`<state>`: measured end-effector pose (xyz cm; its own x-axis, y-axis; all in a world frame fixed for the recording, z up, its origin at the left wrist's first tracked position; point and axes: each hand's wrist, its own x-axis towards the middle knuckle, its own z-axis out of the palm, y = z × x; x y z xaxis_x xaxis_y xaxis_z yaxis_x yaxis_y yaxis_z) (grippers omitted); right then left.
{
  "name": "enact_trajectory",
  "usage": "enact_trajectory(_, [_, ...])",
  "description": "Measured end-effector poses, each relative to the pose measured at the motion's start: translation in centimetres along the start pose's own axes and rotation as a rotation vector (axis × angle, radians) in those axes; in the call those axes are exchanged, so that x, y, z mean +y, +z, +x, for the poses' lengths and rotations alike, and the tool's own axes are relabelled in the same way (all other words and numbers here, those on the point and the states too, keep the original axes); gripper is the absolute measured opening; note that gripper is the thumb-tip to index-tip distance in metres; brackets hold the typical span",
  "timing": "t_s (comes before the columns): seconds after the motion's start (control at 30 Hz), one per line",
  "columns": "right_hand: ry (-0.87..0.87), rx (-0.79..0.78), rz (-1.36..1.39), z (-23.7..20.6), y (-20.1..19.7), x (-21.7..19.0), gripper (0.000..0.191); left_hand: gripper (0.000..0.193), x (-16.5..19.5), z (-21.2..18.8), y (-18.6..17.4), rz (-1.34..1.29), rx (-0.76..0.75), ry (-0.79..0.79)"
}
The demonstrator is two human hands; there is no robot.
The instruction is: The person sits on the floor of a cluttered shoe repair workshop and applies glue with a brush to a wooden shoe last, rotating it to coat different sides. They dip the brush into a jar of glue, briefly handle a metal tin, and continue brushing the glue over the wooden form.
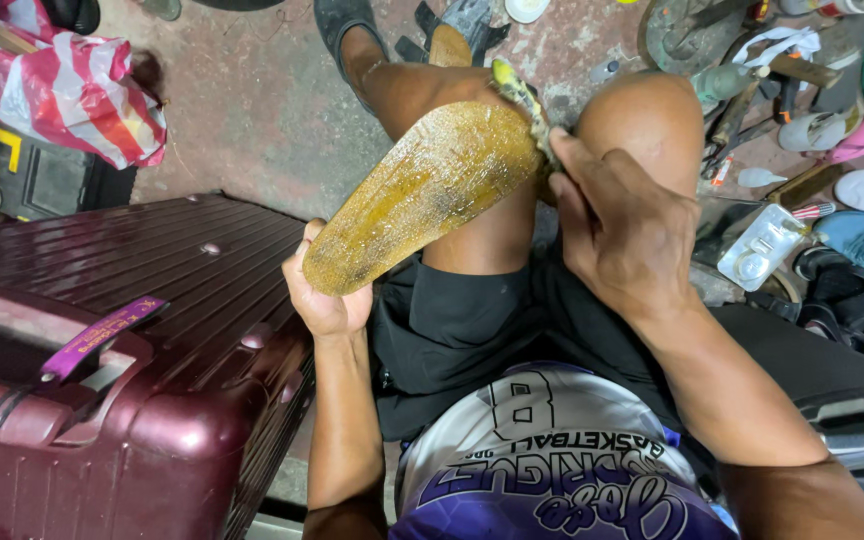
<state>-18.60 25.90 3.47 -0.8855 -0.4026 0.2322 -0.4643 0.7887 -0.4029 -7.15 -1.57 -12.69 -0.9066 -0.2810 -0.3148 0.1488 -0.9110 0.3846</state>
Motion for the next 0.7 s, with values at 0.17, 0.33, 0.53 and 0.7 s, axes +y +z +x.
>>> enact_trajectory(0.17, [-0.156, -0.038, 0.223, 0.0, 1.2, -2.9, 0.042, 0.025, 0.0, -0.3, 0.6, 0.009, -0.055, 0.007])
enact_trajectory(0.33, [-0.187, -0.129, 0.317, -0.7, 0.8, -4.4, 0.042, 0.026, 0.1, -0.5, 1.4, 0.116, 0.044, 0.014])
enact_trajectory(0.53, [-0.127, -0.119, 0.176, -1.3, 0.4, -1.3, 0.041, 0.024, 0.1, -0.6, 1.3, 0.03, -0.031, 0.022])
enact_trajectory(0.7, [-0.145, 0.128, 0.122, -0.5, 0.0, 1.2, 0.024, 0.025, -0.2, -1.0, 1.5, 0.047, 0.028, 0.019])
